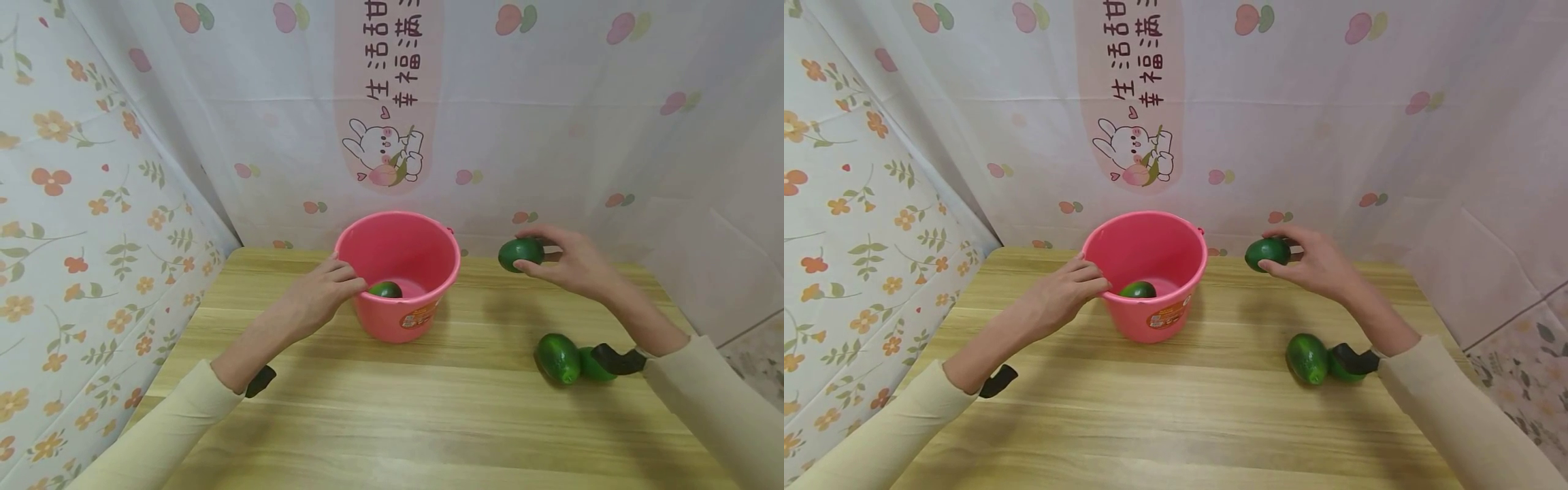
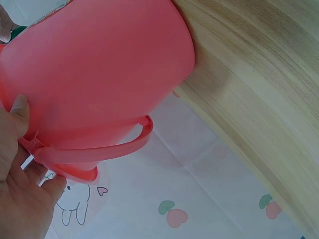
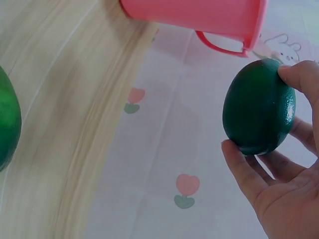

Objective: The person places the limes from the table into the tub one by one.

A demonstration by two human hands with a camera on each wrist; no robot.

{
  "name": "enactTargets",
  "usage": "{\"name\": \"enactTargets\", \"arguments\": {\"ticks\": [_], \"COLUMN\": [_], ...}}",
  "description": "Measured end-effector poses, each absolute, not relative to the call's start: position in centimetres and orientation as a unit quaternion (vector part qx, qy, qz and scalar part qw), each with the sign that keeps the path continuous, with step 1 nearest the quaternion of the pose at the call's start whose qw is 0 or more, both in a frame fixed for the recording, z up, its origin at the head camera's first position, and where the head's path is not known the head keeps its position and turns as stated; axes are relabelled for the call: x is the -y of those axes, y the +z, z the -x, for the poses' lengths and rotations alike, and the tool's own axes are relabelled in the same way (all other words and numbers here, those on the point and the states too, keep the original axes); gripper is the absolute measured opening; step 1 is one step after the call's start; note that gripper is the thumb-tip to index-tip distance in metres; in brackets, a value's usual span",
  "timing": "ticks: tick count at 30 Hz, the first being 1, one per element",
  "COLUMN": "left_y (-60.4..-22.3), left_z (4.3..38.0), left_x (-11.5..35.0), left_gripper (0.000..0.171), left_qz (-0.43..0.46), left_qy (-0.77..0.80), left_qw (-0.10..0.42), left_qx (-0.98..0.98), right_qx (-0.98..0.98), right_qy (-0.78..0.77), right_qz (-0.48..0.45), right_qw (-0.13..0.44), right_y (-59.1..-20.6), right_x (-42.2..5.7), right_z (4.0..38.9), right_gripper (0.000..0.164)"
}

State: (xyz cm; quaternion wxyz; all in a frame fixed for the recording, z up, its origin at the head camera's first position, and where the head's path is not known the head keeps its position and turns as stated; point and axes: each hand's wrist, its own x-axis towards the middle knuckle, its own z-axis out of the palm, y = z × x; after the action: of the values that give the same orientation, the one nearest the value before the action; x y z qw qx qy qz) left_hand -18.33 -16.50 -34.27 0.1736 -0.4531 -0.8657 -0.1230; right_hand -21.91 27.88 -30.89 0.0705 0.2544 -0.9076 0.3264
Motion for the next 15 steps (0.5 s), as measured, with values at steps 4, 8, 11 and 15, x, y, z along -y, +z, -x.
{"name": "enactTargets", "arguments": {"ticks": [4,8,11,15], "left_y": [-34.30,-34.36,-34.37,-34.27], "left_z": [18.27,18.24,18.26,18.29], "left_x": [16.51,16.53,16.53,16.46], "left_gripper": [0.027,0.027,0.028,0.026], "left_qz": [0.452,0.454,0.456,0.456], "left_qy": [-0.121,-0.122,-0.124,-0.124], "left_qw": [0.173,0.174,0.176,0.178], "left_qx": [0.867,0.865,0.863,0.863], "right_qx": [0.908,0.906,0.903,0.896], "right_qy": [0.328,0.324,0.333,0.343], "right_qz": [-0.252,-0.260,-0.259,-0.267], "right_qw": [0.072,0.078,0.081,0.086], "right_y": [-30.72,-30.79,-30.88,-30.94], "right_x": [-27.59,-27.33,-27.19,-27.13], "right_z": [21.80,21.80,21.89,21.94], "right_gripper": [0.048,0.048,0.048,0.050]}}
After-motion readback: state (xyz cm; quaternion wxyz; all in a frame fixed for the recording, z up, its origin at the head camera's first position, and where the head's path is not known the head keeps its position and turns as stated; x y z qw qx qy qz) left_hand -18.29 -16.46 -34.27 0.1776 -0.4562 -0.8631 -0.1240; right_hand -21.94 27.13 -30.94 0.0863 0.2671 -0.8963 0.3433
